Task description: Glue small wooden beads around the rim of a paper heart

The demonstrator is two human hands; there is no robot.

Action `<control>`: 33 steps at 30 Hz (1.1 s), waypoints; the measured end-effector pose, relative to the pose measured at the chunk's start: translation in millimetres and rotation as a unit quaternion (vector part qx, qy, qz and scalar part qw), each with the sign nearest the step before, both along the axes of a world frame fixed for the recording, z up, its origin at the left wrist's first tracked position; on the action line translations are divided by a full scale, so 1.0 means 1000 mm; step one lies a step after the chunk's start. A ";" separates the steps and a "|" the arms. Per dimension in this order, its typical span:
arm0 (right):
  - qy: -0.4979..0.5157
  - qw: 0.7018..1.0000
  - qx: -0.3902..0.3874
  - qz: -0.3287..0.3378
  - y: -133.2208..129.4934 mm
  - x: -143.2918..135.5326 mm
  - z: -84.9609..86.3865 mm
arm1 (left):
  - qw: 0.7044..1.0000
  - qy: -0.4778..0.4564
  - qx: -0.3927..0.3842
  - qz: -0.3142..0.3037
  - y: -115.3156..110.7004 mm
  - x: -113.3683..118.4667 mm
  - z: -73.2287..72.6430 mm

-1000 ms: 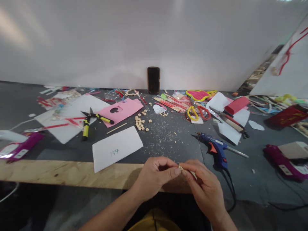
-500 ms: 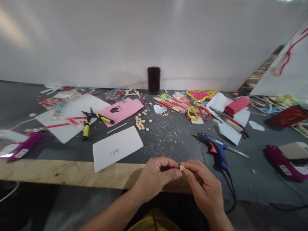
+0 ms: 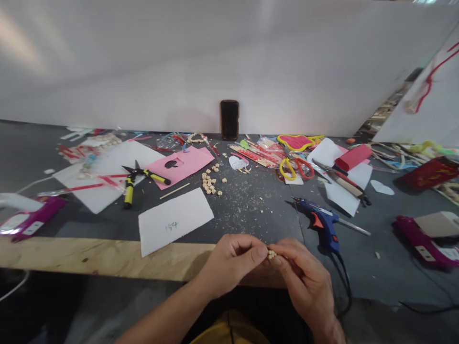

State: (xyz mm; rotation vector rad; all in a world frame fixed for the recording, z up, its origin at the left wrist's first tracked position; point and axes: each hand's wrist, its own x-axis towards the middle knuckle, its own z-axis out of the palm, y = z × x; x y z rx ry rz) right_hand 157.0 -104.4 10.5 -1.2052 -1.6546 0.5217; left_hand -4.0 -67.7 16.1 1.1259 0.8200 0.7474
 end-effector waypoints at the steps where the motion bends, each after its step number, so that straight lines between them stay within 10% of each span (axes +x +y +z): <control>1: -0.001 1.000 0.003 0.010 0.000 0.000 0.001 | 1.000 -0.014 -0.015 -0.003 0.001 0.000 0.001; 20: -0.033 0.998 0.049 0.016 0.004 0.004 -0.009 | 1.000 -0.005 -0.008 0.007 0.002 -0.001 0.001; 33: -0.090 0.993 0.073 -0.024 0.005 0.001 -0.003 | 0.978 -0.106 -0.170 0.063 0.002 0.006 -0.006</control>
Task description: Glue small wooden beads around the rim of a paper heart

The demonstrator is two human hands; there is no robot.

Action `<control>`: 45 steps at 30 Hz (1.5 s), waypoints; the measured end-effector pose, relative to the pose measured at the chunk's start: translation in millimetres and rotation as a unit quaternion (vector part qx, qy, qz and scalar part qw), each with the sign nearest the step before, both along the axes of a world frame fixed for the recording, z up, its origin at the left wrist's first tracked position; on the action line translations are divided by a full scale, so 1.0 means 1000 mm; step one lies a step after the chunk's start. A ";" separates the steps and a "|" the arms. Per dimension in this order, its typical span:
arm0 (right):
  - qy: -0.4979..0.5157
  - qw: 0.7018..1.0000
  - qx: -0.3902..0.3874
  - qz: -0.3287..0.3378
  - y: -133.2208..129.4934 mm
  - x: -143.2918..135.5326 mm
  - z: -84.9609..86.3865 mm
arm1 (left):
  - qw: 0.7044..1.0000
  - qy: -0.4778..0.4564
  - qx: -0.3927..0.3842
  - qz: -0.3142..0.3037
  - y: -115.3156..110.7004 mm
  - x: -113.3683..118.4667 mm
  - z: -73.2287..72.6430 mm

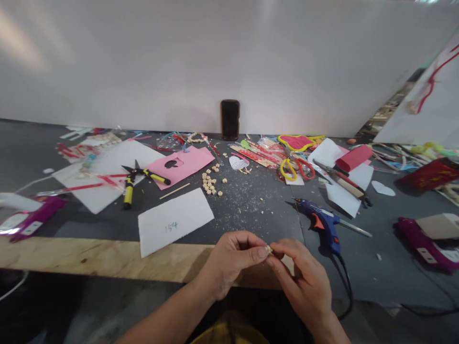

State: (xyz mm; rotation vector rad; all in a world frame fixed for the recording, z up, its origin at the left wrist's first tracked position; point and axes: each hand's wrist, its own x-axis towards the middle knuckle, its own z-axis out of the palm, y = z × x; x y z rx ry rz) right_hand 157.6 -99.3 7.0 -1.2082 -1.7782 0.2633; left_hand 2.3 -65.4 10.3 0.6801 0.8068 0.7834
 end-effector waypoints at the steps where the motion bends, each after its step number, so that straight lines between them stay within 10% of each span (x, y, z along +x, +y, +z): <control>1: -0.005 1.000 0.004 0.003 0.000 0.000 0.001 | 1.000 -0.006 -0.006 -0.004 0.000 0.000 0.000; 45: -0.061 0.997 -0.009 0.037 -0.002 0.002 0.009 | 0.998 0.040 0.031 -0.042 0.000 -0.008 0.003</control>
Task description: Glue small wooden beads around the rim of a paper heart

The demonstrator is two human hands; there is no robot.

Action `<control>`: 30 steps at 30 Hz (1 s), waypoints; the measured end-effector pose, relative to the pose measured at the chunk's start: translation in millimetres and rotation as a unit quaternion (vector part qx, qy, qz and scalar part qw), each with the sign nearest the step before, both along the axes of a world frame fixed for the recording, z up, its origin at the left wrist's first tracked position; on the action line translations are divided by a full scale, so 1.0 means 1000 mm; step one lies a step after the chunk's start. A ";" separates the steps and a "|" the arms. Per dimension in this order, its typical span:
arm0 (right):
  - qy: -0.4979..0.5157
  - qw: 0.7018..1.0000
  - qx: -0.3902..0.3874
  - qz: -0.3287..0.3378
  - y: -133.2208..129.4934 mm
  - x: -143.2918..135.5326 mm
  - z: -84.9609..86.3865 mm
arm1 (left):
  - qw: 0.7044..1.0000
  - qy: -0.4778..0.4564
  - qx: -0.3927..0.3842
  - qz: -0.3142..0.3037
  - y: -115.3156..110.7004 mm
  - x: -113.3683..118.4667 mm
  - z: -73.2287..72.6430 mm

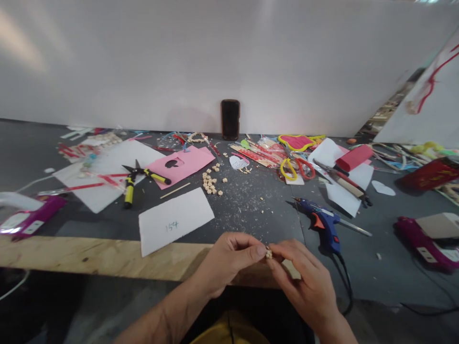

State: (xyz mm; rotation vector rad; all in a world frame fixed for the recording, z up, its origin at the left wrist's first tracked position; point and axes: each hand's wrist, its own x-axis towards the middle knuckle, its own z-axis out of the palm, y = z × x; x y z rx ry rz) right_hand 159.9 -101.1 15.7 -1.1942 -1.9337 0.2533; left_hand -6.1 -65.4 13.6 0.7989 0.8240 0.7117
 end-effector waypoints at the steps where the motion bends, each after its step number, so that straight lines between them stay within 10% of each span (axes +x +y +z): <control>1: -0.001 1.000 -0.001 0.007 0.000 0.000 0.000 | 1.000 0.003 0.006 -0.002 0.000 -0.001 0.000; 23: 0.039 0.999 -0.031 0.004 -0.001 0.002 0.001 | 1.000 -0.004 -0.007 0.008 0.000 0.004 -0.002; 30: 0.012 1.000 -0.022 -0.002 0.002 0.003 -0.001 | 0.989 0.102 0.100 -0.022 0.004 -0.002 -0.004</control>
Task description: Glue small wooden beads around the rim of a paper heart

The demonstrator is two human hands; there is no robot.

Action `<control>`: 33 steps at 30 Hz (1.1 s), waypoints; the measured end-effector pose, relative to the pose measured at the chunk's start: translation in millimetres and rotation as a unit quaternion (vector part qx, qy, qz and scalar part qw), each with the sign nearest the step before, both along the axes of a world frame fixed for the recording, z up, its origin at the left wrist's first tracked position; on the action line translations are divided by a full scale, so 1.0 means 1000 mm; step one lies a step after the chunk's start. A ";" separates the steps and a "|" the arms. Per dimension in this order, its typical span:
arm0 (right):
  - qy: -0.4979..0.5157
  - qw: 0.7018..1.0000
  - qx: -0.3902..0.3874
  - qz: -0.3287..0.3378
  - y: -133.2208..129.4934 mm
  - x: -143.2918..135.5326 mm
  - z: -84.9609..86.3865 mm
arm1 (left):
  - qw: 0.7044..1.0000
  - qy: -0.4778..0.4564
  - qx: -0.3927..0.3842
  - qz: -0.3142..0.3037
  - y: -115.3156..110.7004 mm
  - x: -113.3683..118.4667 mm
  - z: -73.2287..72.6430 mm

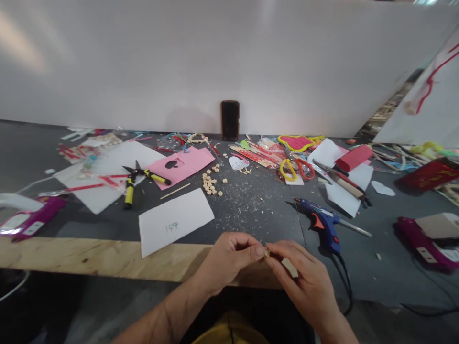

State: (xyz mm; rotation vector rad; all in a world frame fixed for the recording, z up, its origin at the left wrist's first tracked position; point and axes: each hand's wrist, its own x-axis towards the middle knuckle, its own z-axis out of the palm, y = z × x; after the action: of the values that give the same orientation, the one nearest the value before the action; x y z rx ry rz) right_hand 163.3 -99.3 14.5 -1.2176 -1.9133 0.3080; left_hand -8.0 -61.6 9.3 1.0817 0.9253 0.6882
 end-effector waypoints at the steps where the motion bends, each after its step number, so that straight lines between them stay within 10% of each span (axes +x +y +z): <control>1: -0.011 1.000 -0.001 -0.012 0.002 0.002 -0.002 | 0.999 0.034 0.036 0.001 0.002 -0.002 0.001; 9: -0.180 0.982 -0.014 -0.057 0.027 0.010 -0.031 | 0.897 0.295 0.330 -0.024 0.039 -0.010 0.019; 19: -0.216 0.972 -0.027 -0.085 0.027 0.016 -0.038 | 0.769 0.459 0.433 -0.103 0.099 0.024 0.000; 28: -0.130 0.986 -0.008 -0.099 0.003 0.034 -0.022 | 0.732 0.499 0.449 -0.114 0.120 0.048 -0.013; 33: -0.126 0.967 0.047 -0.216 -0.011 0.059 -0.010 | 0.734 0.491 0.457 -0.106 0.117 0.041 -0.014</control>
State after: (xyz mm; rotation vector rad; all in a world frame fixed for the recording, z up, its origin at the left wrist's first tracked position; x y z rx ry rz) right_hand 222.5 -109.8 4.8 -1.6258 -1.7827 -0.1757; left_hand 33.2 55.1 -4.8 2.5519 1.3354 0.3032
